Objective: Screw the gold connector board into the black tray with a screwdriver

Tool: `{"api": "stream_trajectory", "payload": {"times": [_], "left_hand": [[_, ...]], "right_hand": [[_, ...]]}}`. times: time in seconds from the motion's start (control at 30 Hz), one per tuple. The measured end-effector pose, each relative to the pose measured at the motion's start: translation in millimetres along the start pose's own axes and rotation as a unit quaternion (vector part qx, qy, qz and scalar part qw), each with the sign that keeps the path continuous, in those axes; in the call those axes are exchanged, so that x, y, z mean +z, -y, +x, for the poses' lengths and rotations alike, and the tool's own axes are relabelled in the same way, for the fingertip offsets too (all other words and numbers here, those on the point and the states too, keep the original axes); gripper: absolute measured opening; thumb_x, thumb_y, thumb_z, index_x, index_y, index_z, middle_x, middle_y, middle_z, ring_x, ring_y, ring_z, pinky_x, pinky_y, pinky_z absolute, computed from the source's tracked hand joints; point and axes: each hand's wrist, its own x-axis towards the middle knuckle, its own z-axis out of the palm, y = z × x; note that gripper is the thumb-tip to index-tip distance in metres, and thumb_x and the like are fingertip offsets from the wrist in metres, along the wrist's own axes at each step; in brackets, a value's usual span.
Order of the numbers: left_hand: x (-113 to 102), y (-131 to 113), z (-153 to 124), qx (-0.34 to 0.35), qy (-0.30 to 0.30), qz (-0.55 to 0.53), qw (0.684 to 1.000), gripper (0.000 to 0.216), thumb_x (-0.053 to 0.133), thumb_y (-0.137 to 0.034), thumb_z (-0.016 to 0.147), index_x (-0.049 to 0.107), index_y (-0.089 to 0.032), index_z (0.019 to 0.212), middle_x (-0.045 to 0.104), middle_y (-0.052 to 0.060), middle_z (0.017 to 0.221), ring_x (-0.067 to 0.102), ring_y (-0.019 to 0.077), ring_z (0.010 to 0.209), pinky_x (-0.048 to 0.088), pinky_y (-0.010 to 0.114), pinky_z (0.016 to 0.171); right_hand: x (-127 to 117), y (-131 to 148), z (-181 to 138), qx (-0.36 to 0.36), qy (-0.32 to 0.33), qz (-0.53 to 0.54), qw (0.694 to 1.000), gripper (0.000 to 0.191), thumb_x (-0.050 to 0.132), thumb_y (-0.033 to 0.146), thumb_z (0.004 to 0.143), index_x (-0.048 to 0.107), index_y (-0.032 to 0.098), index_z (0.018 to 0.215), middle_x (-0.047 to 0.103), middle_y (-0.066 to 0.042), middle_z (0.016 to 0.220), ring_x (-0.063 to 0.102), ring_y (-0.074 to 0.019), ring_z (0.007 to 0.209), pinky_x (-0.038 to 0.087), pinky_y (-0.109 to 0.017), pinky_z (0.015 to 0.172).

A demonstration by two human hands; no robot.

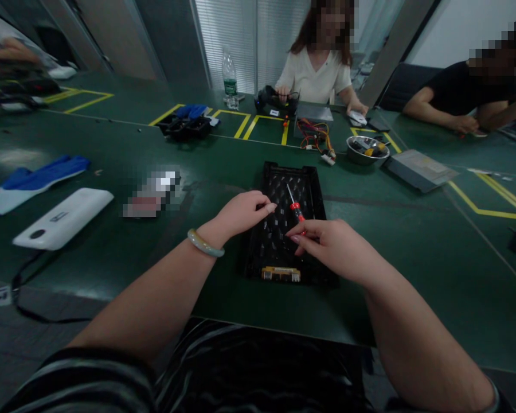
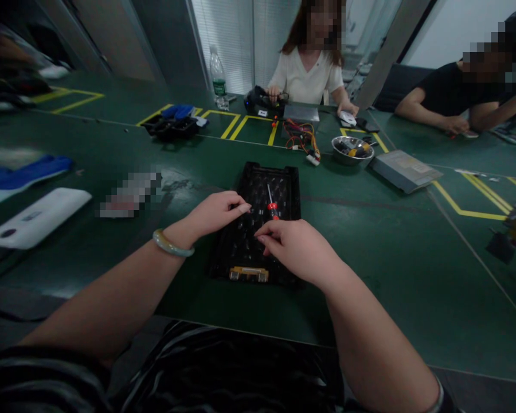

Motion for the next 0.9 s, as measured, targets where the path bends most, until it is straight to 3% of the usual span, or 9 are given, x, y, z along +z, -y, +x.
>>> {"api": "stream_trajectory", "payload": {"times": [0.2, 0.5, 0.9], "left_hand": [[0, -1, 0, -0.001, -0.001, -0.002, 1.000, 0.035, 0.050, -0.046, 0.098, 0.073, -0.020, 0.090, 0.070, 0.004, 0.094, 0.063, 0.0188, 0.087, 0.047, 0.032, 0.078], [-2, -3, -1, 0.004, 0.004, 0.007, 1.000, 0.035, 0.049, -0.044, 0.098, 0.072, -0.019, 0.090, 0.070, 0.005, 0.095, 0.064, 0.0191, 0.088, 0.047, 0.032, 0.079], [-7, -6, -1, 0.003, 0.022, 0.014, 1.000, 0.034, 0.051, -0.044, 0.098, 0.074, -0.018, 0.095, 0.070, 0.005, 0.096, 0.063, 0.0193, 0.088, 0.047, 0.032, 0.080]], "right_hand": [[13, 3, -1, -0.031, 0.092, -0.041, 0.994, 0.015, 0.069, 0.034, 0.085, 0.076, 0.032, 0.098, 0.077, 0.007, 0.082, 0.069, -0.0107, 0.072, 0.046, -0.024, 0.067], [23, 13, -6, -0.122, 0.071, -0.182, 0.973, 0.019, 0.062, 0.023, 0.089, 0.078, 0.030, 0.097, 0.078, 0.005, 0.095, 0.070, -0.0155, 0.082, 0.045, -0.029, 0.071], [19, 11, -5, -0.103, 0.074, -0.141, 0.982, 0.017, 0.062, 0.027, 0.090, 0.077, 0.031, 0.096, 0.078, 0.006, 0.090, 0.068, -0.0143, 0.077, 0.045, -0.028, 0.069]]}}
